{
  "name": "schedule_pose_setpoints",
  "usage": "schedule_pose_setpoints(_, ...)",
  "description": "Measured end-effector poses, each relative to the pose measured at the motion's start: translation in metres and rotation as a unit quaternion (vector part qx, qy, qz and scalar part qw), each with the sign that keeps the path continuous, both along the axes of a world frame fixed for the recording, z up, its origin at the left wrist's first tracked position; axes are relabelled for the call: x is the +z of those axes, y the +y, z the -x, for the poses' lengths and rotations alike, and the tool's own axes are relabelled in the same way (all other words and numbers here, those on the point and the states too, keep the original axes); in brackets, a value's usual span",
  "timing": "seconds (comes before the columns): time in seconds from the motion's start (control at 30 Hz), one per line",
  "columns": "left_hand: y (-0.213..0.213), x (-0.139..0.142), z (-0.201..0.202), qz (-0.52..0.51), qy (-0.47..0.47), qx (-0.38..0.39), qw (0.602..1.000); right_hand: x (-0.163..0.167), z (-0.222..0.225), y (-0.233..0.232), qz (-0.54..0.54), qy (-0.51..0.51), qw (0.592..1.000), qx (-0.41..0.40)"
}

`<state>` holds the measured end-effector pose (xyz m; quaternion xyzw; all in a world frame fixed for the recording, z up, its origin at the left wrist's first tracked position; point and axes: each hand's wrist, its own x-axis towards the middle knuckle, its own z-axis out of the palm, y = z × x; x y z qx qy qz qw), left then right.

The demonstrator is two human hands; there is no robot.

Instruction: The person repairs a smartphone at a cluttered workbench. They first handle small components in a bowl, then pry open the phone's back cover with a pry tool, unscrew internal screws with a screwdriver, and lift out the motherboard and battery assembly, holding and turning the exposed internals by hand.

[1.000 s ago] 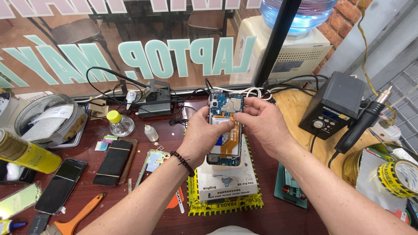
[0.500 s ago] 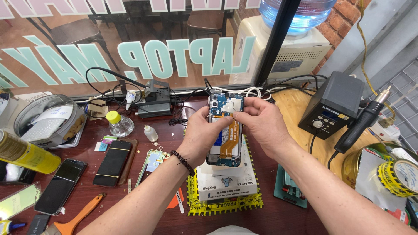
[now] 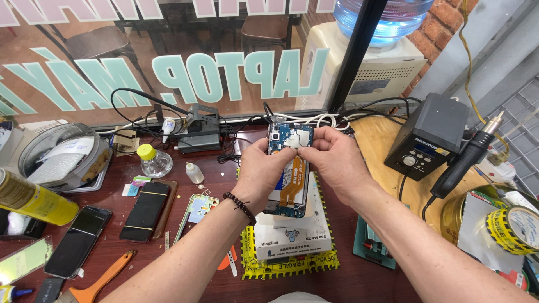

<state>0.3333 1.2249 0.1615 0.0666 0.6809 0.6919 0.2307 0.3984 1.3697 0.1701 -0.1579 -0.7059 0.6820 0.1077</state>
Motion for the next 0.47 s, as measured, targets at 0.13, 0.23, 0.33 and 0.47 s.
schedule_pose_setpoints(0.13, 0.0004, 0.0021, -0.0019, 0.002, 0.002, -0.004, 1.0, -0.0058, 0.0008, 0.0017, -0.015, 0.018, 1.0, -0.001)
schedule_pose_setpoints(0.23, -0.0002, 0.0026, -0.0019, 0.005, 0.006, -0.002, 1.0, -0.0067, 0.0008, 0.0017, -0.001, 0.017, 1.0, 0.0)
schedule_pose_setpoints(0.33, 0.0004, 0.0035, 0.0005, 0.02, 0.005, 0.013, 1.0, -0.0046, 0.0011, 0.0032, 0.057, 0.011, 0.998, 0.017)
schedule_pose_setpoints(0.47, 0.002, 0.0041, 0.0044, -0.005, -0.024, 0.003, 1.0, -0.0025, 0.0075, 0.0065, 0.053, 0.0, 0.998, 0.024)
